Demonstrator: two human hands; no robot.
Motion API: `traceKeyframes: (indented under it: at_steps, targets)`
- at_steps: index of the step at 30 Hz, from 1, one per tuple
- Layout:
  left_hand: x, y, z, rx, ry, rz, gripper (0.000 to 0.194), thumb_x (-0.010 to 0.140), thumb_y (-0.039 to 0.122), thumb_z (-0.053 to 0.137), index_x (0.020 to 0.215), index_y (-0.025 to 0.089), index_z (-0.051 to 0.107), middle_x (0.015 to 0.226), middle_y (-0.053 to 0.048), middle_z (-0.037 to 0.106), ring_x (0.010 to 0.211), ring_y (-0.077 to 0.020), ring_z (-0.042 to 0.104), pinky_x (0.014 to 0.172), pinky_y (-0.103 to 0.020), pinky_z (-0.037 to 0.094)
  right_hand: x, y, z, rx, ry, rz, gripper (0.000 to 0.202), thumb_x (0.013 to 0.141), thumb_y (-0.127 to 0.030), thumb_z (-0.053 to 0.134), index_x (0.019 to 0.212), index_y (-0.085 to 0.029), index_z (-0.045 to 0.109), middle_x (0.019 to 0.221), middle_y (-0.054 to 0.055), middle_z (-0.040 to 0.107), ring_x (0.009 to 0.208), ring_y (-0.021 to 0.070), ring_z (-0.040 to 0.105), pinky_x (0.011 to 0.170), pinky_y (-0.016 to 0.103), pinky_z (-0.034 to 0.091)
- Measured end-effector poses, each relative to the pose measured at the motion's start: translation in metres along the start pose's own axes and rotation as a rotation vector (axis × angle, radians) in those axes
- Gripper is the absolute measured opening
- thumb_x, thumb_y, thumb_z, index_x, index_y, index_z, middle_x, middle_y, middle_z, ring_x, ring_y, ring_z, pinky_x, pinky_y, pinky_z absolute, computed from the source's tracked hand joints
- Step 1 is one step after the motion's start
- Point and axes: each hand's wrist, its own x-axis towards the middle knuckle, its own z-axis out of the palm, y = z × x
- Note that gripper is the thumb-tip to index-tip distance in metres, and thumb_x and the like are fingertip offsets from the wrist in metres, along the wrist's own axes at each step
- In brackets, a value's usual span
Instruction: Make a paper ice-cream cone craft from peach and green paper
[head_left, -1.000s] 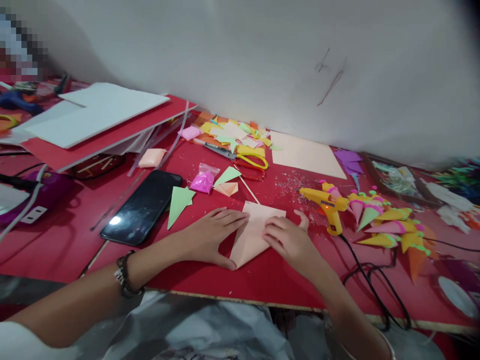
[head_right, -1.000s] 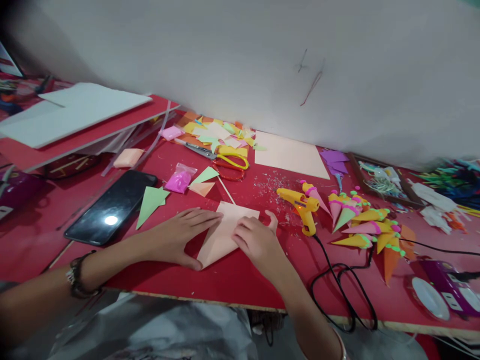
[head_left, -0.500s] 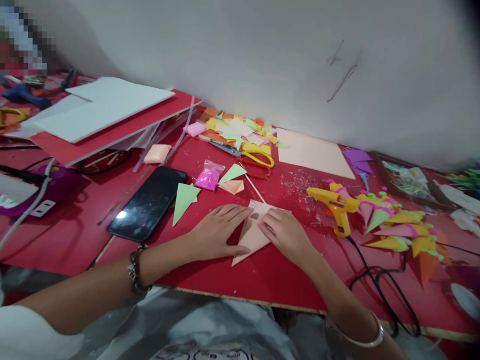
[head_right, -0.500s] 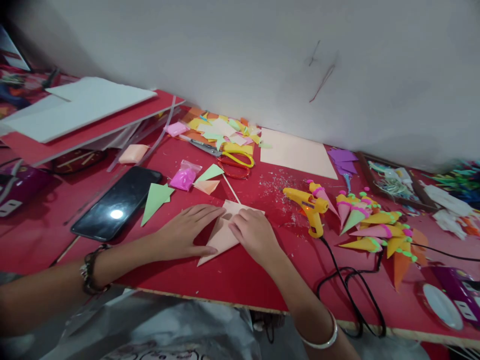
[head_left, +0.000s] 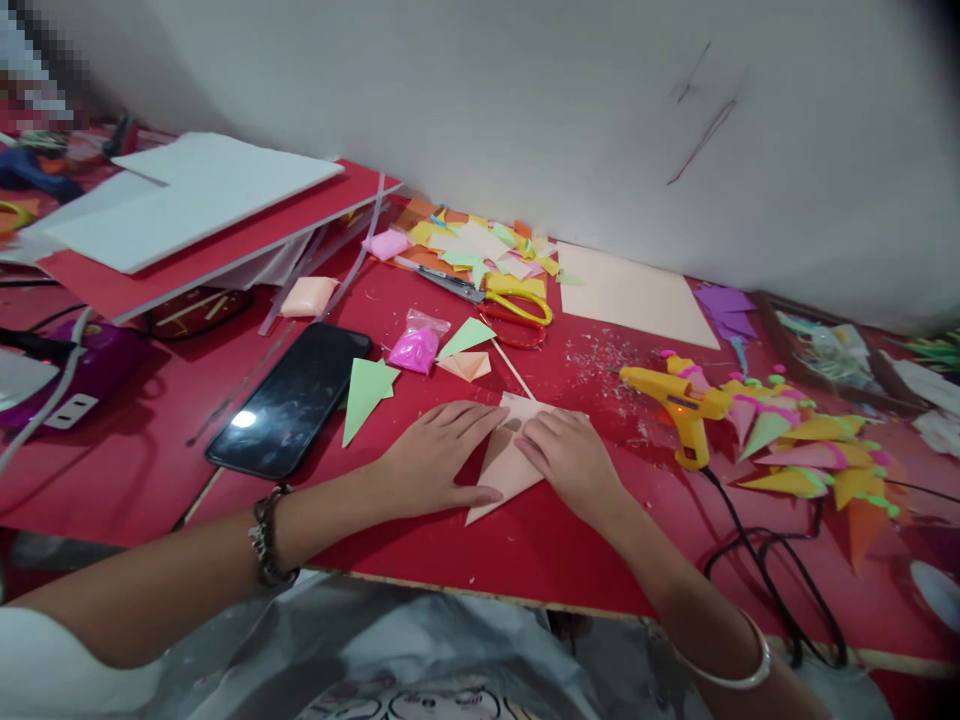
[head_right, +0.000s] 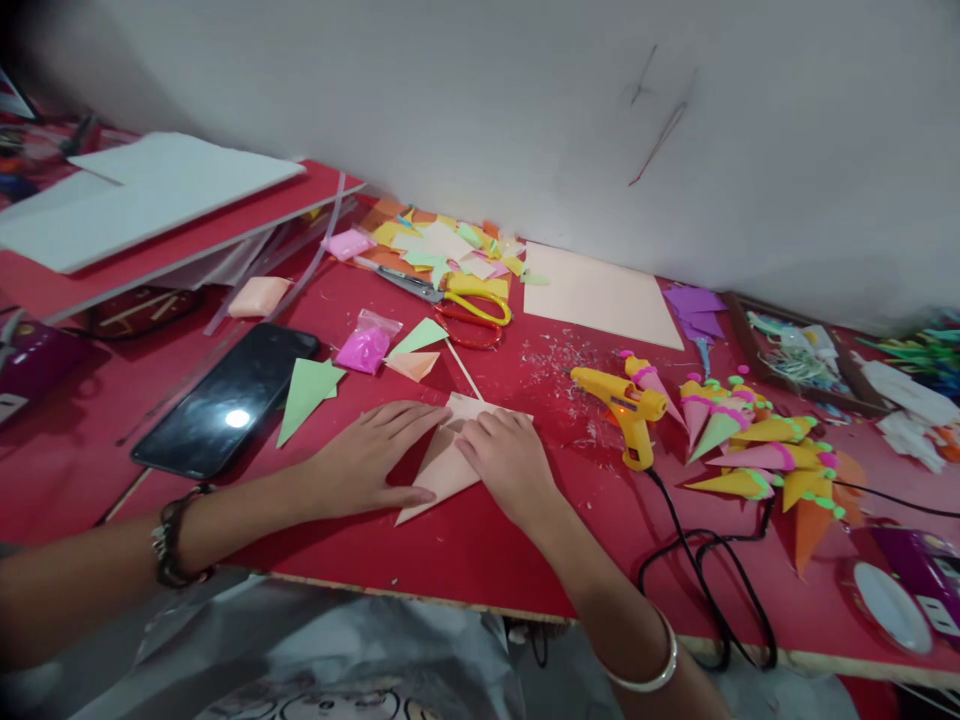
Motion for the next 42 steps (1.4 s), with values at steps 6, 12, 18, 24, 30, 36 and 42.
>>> traceKeyframes:
  at_steps: [6, 12, 18, 24, 30, 36, 42]
  targets:
    - [0.0002, -0.0006, 0.0002, -0.009, -0.006, 0.001, 0.077, 0.071, 0.063, 0.041, 0.131, 0.019, 0.022, 0.132, -0.006, 0.035, 0.12, -0.0244, 0.027, 0.097, -0.037, 0.025, 0.0028, -0.0011, 0.0001, 0.015, -0.01, 0.002, 0.022, 0.087, -0.028, 0.039, 0.075, -0.017, 0.054, 0.075, 0.002, 0.059, 0.076, 0.0155, 0.048, 0.065, 0.027, 0.024]
    - [0.0008, 0.0, 0.0, -0.002, -0.008, 0.0, 0.078, 0.071, 0.063, 0.041, 0.131, 0.019, 0.02, 0.132, -0.007, 0.035, 0.12, -0.0242, 0.027, 0.097, -0.038, 0.025, 0.0032, -0.0016, 0.0026, -0.009, 0.017, 0.008, 0.022, 0.087, -0.027, 0.04, 0.073, -0.017, 0.054, 0.072, 0.002, 0.059, 0.075, 0.016, 0.048, 0.065, 0.029, 0.023]
    - [0.0011, -0.0005, -0.0003, -0.013, -0.012, -0.001, 0.079, 0.069, 0.065, 0.043, 0.131, 0.021, 0.02, 0.132, -0.006, 0.034, 0.12, -0.0238, 0.027, 0.096, -0.037, 0.026, 0.0038, -0.0031, 0.0044, -0.035, 0.02, 0.018, 0.021, 0.087, -0.025, 0.04, 0.073, -0.018, 0.054, 0.072, 0.002, 0.059, 0.076, 0.0168, 0.049, 0.065, 0.029, 0.023]
    - [0.0008, -0.0008, 0.0003, -0.011, -0.018, 0.004, 0.08, 0.069, 0.065, 0.043, 0.132, 0.021, 0.019, 0.132, -0.006, 0.034, 0.12, -0.0244, 0.026, 0.096, -0.038, 0.025, 0.0051, -0.0046, 0.0034, -0.05, 0.007, 0.029, 0.022, 0.086, -0.025, 0.04, 0.072, -0.018, 0.055, 0.072, 0.003, 0.059, 0.075, 0.0172, 0.049, 0.064, 0.029, 0.023]
    - [-0.0011, -0.0007, 0.0015, -0.004, -0.012, 0.006, 0.08, 0.069, 0.064, 0.042, 0.131, 0.019, 0.02, 0.133, -0.007, 0.033, 0.121, -0.0236, 0.026, 0.099, -0.036, 0.023, 0.0064, -0.0062, 0.0032, -0.045, -0.005, 0.055, 0.021, 0.087, -0.025, 0.039, 0.075, -0.019, 0.055, 0.075, 0.003, 0.06, 0.077, 0.0178, 0.049, 0.064, 0.03, 0.022]
    - [-0.0049, -0.0004, 0.0025, -0.003, 0.003, 0.005, 0.08, 0.069, 0.064, 0.043, 0.131, 0.019, 0.021, 0.132, -0.008, 0.031, 0.12, -0.0252, 0.027, 0.099, -0.038, 0.023, 0.0054, -0.0065, 0.0041, -0.045, -0.002, 0.071, 0.021, 0.087, -0.026, 0.04, 0.074, -0.019, 0.054, 0.074, 0.003, 0.061, 0.076, 0.0182, 0.049, 0.063, 0.03, 0.022]
    - [-0.0057, -0.0018, 0.001, -0.004, -0.008, 0.031, 0.078, 0.069, 0.063, 0.044, 0.131, 0.02, 0.024, 0.133, -0.009, 0.029, 0.12, -0.0274, 0.028, 0.099, -0.041, 0.024, 0.0064, -0.0061, 0.0033, -0.024, -0.019, 0.077, 0.021, 0.086, -0.027, 0.04, 0.073, -0.019, 0.054, 0.07, 0.003, 0.062, 0.076, 0.0182, 0.05, 0.062, 0.03, 0.022]
